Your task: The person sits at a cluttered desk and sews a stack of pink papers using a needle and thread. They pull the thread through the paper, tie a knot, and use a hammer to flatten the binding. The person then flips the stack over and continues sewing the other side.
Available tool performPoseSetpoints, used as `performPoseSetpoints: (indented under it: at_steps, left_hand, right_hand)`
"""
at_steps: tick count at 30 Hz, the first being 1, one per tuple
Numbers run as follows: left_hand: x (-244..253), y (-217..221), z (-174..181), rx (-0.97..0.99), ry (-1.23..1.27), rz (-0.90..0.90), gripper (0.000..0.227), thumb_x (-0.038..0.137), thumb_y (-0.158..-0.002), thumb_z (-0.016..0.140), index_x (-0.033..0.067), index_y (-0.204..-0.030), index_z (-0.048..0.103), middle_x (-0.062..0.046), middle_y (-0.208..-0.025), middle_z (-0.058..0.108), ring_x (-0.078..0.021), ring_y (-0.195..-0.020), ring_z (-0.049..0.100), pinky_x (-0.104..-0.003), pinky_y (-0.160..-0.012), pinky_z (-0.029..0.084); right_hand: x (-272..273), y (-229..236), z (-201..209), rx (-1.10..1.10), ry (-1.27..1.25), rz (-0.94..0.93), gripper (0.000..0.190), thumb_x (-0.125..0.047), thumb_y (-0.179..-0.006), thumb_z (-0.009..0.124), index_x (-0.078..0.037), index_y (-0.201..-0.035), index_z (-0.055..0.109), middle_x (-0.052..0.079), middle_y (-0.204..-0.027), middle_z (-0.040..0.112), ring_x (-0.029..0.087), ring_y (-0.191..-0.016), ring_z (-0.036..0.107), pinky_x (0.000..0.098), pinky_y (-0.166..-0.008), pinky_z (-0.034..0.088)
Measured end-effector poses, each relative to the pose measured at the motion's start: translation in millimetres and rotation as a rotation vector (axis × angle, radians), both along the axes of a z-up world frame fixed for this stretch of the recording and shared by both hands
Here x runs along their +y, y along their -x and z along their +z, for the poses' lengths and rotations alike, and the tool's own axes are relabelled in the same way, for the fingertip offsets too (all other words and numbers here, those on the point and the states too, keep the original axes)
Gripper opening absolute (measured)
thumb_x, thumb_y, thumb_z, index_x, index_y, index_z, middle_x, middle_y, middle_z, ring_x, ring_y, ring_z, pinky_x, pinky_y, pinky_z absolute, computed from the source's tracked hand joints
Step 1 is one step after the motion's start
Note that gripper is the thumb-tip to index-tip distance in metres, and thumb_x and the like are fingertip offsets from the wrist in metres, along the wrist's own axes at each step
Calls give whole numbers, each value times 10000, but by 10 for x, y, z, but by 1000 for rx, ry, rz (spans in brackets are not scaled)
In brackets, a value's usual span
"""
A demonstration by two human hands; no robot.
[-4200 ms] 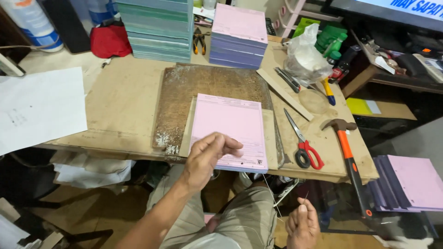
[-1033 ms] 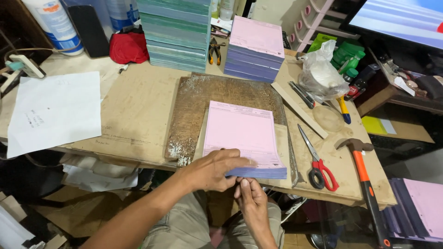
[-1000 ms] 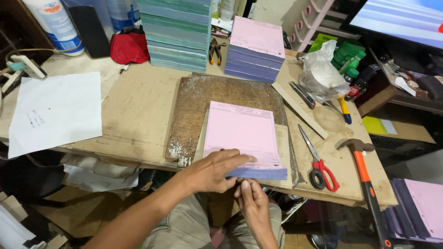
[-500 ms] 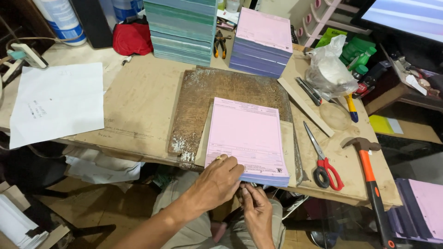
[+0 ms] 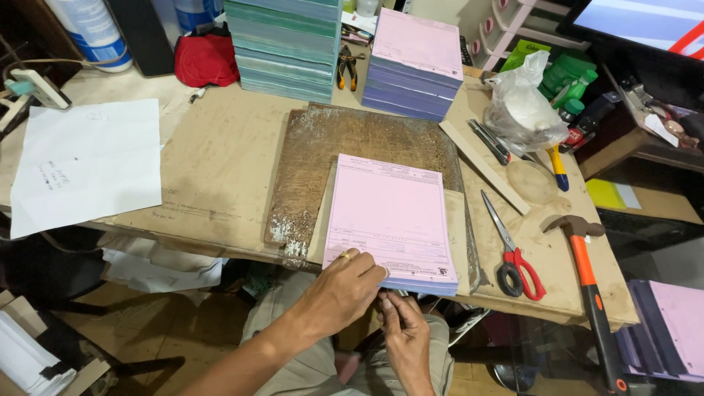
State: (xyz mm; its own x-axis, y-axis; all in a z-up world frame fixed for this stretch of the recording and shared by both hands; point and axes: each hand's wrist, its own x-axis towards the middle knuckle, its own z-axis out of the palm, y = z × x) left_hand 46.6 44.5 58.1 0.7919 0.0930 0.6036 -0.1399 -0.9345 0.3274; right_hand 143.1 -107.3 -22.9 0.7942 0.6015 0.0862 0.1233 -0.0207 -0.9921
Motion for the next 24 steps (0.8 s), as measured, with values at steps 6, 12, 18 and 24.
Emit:
performPoseSetpoints:
  at_steps: [6, 12, 18, 24]
  left_hand:
    - [-8, 17, 37, -78, -28, -2, 104, -80, -935, 659, 19, -929, 629, -103, -812, 541, -239, -699, 496, -361, -647, 476]
    - [-8, 19, 30, -93, -15, 18, 165, -88, -899, 718, 36, -873, 611, -76, -769, 512, -207, -676, 470, -335, -628, 461]
    - [-6, 29, 14, -54, 17, -22, 200, -142, -854, 698, 29, -854, 594, -97, -770, 522, -230, -686, 477, -362, -620, 435]
    - [-21, 42, 33, -44, -9, 5, 162, -88, -864, 717, 16, -951, 628, -111, -826, 563, -243, -715, 520, -363, -648, 481]
  right_hand:
    - [19, -34, -60, -62, -2, -22, 253, -71, -931, 667, 17, -1133, 791, 118, -995, 706, 176, -808, 711, 280, -710, 677]
    - [38, -52, -104, -95, -80, -6, 257, -8, -926, 655, 41, -1155, 761, 143, -1036, 694, 212, -910, 720, 316, -814, 705]
    - [91, -60, -31, -176, -5, -45, 201, -65, -935, 644, -42, -1061, 799, 97, -941, 697, 163, -745, 679, 284, -643, 676]
    - [64, -59, 84, -187, 21, -8, 165, -132, -944, 653, -47, -978, 790, 89, -898, 689, 164, -768, 662, 288, -630, 655]
